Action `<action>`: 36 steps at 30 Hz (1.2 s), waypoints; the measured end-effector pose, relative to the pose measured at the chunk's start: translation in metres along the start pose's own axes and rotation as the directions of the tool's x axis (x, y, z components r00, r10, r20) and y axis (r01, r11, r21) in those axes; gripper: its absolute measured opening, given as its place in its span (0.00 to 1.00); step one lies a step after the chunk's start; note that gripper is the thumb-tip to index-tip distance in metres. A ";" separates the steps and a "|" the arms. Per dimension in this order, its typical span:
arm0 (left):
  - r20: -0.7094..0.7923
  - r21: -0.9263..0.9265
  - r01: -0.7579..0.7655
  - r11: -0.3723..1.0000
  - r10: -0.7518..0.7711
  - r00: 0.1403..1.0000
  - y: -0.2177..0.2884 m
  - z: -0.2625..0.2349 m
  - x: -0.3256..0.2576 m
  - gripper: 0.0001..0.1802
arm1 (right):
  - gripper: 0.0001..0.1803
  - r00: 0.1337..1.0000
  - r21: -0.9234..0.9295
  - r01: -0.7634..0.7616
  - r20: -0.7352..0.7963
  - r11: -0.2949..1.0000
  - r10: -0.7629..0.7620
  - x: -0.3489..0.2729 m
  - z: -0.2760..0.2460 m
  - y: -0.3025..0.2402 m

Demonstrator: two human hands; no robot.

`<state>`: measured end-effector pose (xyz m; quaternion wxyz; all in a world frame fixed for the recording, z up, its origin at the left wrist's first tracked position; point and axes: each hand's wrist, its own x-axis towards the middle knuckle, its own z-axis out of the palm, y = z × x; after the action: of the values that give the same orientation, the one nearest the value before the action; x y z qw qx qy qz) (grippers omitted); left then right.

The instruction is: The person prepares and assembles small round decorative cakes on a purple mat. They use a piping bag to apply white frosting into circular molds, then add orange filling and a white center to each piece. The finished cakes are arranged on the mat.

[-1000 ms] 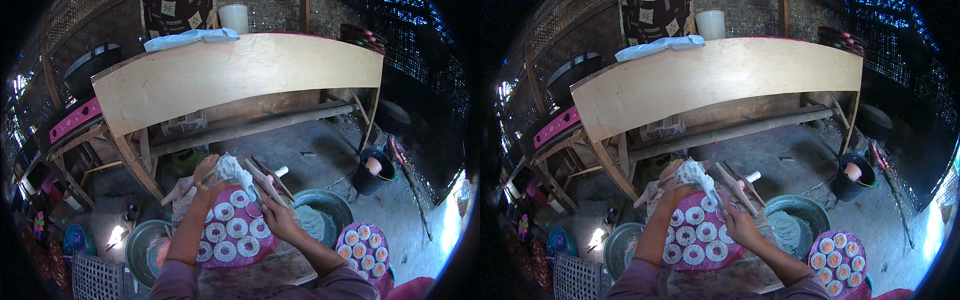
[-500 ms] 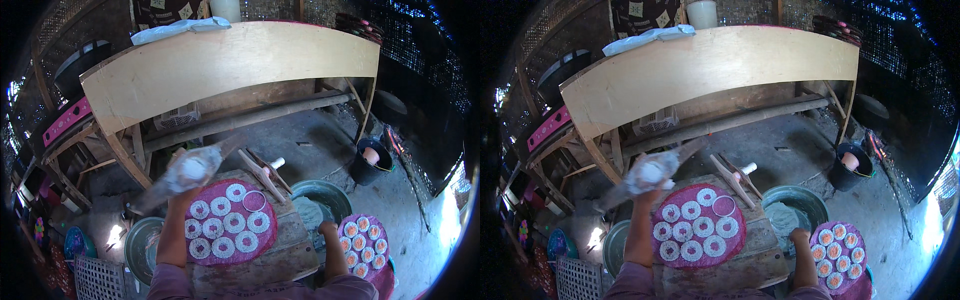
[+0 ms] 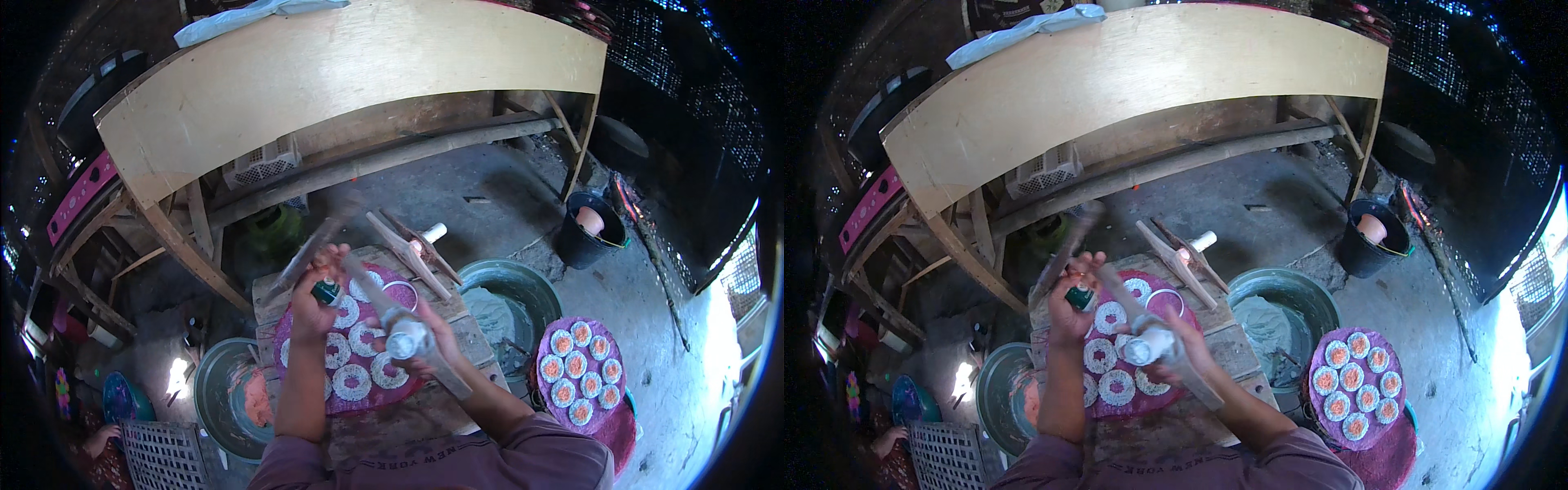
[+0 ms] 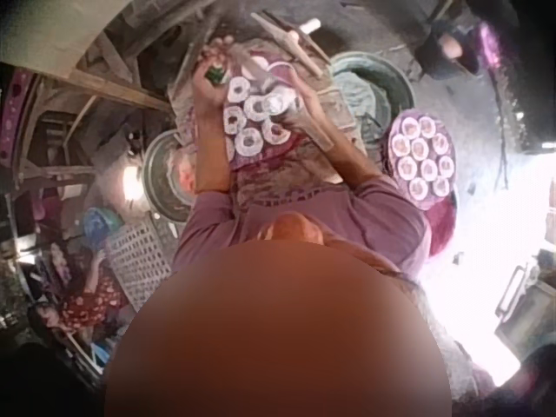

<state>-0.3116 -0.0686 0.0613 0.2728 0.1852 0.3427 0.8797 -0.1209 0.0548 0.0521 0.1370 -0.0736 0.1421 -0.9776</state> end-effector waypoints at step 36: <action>0.568 0.588 -0.089 0.804 -0.333 0.753 0.040 0.015 -0.066 0.47 | 0.62 0.836 -0.430 -0.538 -0.169 0.725 0.521 -0.057 -0.011 -0.044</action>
<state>-0.2667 -0.1262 0.0908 0.3636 0.5269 0.4908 0.5910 -0.0792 0.1142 0.0489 0.3862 -0.0427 0.3872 -0.8361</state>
